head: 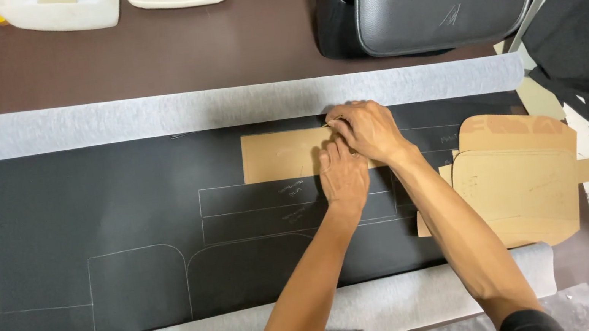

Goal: Tracing patterns onto a leather sheet, cutting the leather with scissors, and comparing the pieces with a finished bag.

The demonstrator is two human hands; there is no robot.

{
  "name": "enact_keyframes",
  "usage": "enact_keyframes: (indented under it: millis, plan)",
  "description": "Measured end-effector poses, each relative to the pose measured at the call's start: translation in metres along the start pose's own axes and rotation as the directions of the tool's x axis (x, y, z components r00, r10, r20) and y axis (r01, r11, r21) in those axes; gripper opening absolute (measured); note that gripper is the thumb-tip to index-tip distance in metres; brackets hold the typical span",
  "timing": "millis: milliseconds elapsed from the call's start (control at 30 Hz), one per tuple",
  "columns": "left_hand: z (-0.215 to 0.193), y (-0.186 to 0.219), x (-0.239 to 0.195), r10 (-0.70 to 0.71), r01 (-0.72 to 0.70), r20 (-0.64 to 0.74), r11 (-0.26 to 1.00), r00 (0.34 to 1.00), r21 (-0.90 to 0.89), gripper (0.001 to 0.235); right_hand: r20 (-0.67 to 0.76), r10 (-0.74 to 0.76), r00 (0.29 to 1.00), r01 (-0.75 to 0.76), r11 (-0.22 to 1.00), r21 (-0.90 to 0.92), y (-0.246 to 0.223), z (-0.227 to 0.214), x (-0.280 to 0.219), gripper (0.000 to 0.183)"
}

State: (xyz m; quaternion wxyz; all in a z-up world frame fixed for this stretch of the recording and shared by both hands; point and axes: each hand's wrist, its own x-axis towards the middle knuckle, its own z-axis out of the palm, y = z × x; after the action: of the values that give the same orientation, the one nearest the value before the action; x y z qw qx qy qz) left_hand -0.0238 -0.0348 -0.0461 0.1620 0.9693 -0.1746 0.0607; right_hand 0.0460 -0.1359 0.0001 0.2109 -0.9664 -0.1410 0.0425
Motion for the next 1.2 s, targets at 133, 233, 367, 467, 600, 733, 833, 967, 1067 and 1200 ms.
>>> enact_keyframes:
  millis: [133,233,367,467,600,733,833,967,1067,1200]
  plan:
    - [-0.003,0.012,0.005,0.034,-0.058,0.314,0.996,0.949,0.067,0.02,-0.014,0.011,1.0,-0.011,1.0,0.008,0.005,0.001,-0.001,0.016]
    - [-0.041,0.02,0.015,0.063,-0.172,0.513,0.971,0.856,0.167,0.028,-0.011,0.026,1.0,-0.026,0.999,0.026,0.007,-0.006,-0.004,0.016]
    - [-0.05,0.03,0.02,0.047,-0.265,0.644,0.932,0.763,0.246,0.038,-0.005,0.082,0.997,-0.082,0.997,0.01,0.028,-0.016,-0.019,0.016]
    - [-0.06,0.034,0.023,0.034,-0.307,0.672,0.906,0.74,0.291,0.047,-0.006,0.155,0.988,-0.155,0.988,0.008,0.048,-0.025,-0.034,0.017]
    - [-0.085,0.033,0.028,0.089,-0.454,0.72,0.826,0.688,0.333,0.06,-0.035,0.246,0.969,-0.245,0.969,0.015,0.065,-0.035,-0.05,0.016]
    - [-0.075,0.038,0.033,0.066,-0.439,0.732,0.835,0.678,0.331,0.066,-0.054,0.283,0.958,-0.281,0.959,0.029,0.07,-0.039,-0.057,0.016]
    - [-0.072,0.04,0.035,0.059,-0.448,0.729,0.822,0.682,0.352,0.068,-0.064,0.308,0.949,-0.307,0.952,0.014,0.072,-0.04,-0.059,0.016]
    - [-0.08,0.042,0.038,0.053,-0.471,0.744,0.803,0.666,0.364,0.068,-0.094,0.314,0.945,-0.31,0.949,0.046,0.068,-0.044,-0.061,0.015]
    - [-0.073,0.043,0.038,0.061,-0.48,0.746,0.799,0.663,0.362,0.068,-0.103,0.315,0.944,-0.31,0.949,0.056,0.073,-0.042,-0.064,0.014]
    - [-0.062,0.043,0.039,0.072,-0.489,0.747,0.796,0.66,0.356,0.067,-0.117,0.312,0.943,-0.306,0.95,0.065,0.075,-0.041,-0.065,0.014]
